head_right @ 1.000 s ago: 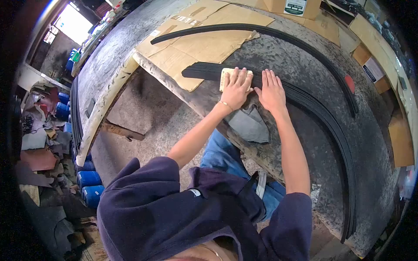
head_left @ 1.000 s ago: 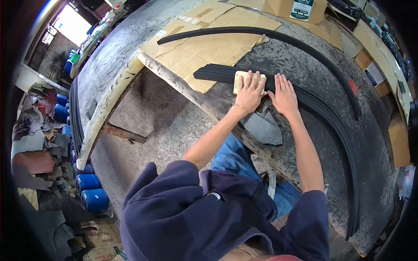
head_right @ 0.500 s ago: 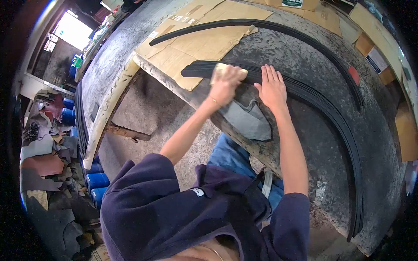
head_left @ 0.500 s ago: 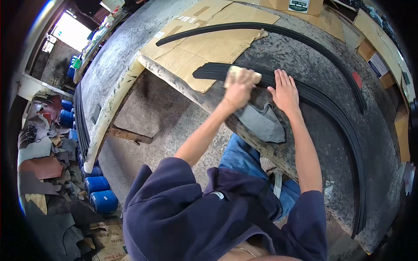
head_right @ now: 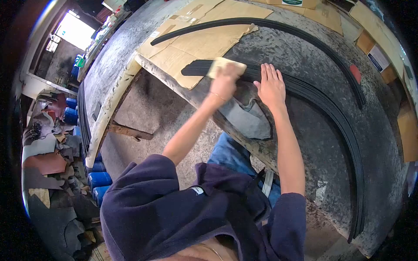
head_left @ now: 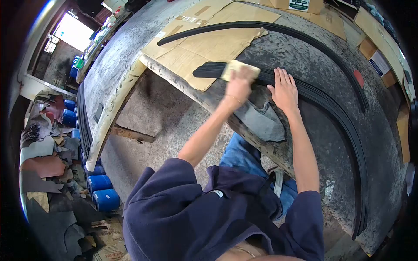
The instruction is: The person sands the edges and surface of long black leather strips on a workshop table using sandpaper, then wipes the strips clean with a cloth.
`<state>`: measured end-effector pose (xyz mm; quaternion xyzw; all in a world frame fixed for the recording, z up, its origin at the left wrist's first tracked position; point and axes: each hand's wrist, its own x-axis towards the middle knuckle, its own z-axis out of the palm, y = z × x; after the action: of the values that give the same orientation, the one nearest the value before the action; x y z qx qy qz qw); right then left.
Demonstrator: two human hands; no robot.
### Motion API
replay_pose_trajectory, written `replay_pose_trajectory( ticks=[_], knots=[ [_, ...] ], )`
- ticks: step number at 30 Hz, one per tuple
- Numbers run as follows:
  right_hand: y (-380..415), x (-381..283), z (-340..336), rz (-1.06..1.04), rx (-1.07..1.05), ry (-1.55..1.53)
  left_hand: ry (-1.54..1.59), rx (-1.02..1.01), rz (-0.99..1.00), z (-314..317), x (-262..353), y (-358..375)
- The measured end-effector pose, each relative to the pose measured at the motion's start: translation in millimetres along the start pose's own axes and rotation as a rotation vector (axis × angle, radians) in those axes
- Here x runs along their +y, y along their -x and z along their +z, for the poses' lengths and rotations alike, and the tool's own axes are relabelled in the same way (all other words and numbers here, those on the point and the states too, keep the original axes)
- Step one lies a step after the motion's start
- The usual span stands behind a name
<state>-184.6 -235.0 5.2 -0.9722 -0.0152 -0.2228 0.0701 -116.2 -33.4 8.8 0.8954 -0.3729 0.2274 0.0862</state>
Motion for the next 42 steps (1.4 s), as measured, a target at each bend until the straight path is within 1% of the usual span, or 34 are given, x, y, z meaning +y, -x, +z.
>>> replay_pose_trajectory(
  ticks=[1,2,3,5,6,7,8,9,10,12,13,14,15,16,17,19,20,21,23,24,25,27,29,30,31,32,33,35,36,37,39,40,41,42],
  knots=[
    [1,0,-1,0.004,-0.002,0.002,0.067,-0.199,-0.236,-10,-27,-4],
    [1,-2,-3,0.006,-0.009,0.006,-0.059,-0.112,-0.273,9,-72,5],
    [1,-2,-4,0.008,-0.013,0.011,0.094,-0.242,-0.471,-16,-103,2],
    [1,-4,-1,0.02,0.0,0.024,0.003,-0.053,-0.442,26,-139,6],
    [2,-4,-1,0.013,-0.003,0.024,0.181,-0.147,-0.39,11,-110,-4],
    [0,-3,-2,0.001,-0.001,0.034,0.366,-0.229,-0.336,3,-57,-20],
    [-1,-1,-3,-0.005,-0.006,0.04,0.27,-0.103,-0.211,25,-2,-23],
    [0,0,-4,-0.022,-0.015,0.061,0.176,0.018,-0.086,39,37,-21],
    [0,3,-5,-0.042,-0.021,0.084,0.186,0.02,-0.092,35,42,-19],
    [3,3,-4,-0.04,-0.006,0.06,0.142,0.047,-0.064,21,38,-14],
    [3,1,-2,-0.032,0.019,0.027,0.042,0.034,-0.119,29,11,-8],
    [4,0,0,-0.035,0.052,0.033,0.006,-0.116,-0.276,7,-18,-7],
    [2,-3,-2,-0.034,0.057,0.032,-0.061,-0.032,-0.36,24,-61,0],
    [1,-6,-7,-0.009,0.047,0.005,-0.06,-0.028,-0.35,21,-58,-7],
    [2,-8,-11,0.023,0.034,-0.024,-0.037,-0.068,-0.353,18,-54,-12],
    [2,-10,-9,0.021,0.057,-0.011,0.005,-0.151,-0.381,11,-42,-12],
    [0,-8,-10,-0.008,0.06,-0.019,-0.042,-0.009,-0.31,33,-5,-13],
    [4,-5,-12,-0.03,0.052,-0.025,0.11,0.075,-0.246,36,31,-12],
    [12,22,-27,-0.054,0.017,-0.037,0.181,0.143,-0.257,29,36,-11],
    [15,33,-60,0.043,-0.108,0.05,0.186,0.125,-0.243,23,33,-11],
    [21,45,-78,0.135,-0.23,0.132,0.164,0.092,-0.241,17,29,-11],
    [65,115,-45,0.118,-0.069,0.132,0.164,0.078,-0.298,17,35,-18],
    [65,113,-49,0.122,-0.091,0.129,0.108,0.167,-0.314,36,60,-28],
    [60,105,-49,0.177,-0.1,0.169,0.215,0.149,-0.244,43,75,-35],
    [57,98,-49,0.233,-0.104,0.205,0.149,0.059,-0.141,41,97,-41],
    [57,98,-51,0.234,-0.13,0.217,0.236,0.081,-0.098,45,122,-44],
    [58,97,-51,0.233,-0.135,0.216,0.316,0.035,-0.019,42,137,-42],
    [59,101,-52,0.226,-0.141,0.193,0.296,0.022,0.052,34,126,-32],
    [60,101,-49,0.23,-0.125,0.191,0.197,0.053,0.092,35,107,-25],
    [59,101,-48,0.238,-0.121,0.194,0.142,0.099,0.012,38,79,-23],
    [61,101,-45,0.236,-0.112,0.215,0.123,-0.169,-0.201,-2,15,-27],
    [60,101,-44,0.236,-0.103,0.213,0.062,0.055,-0.27,41,-26,-26],
    [63,102,-43,0.249,-0.102,0.208,0.06,0.049,-0.257,37,-11,-35],
    [67,100,-40,0.247,-0.095,0.201,0.186,-0.185,-0.362,29,23,-44]
  ],
)
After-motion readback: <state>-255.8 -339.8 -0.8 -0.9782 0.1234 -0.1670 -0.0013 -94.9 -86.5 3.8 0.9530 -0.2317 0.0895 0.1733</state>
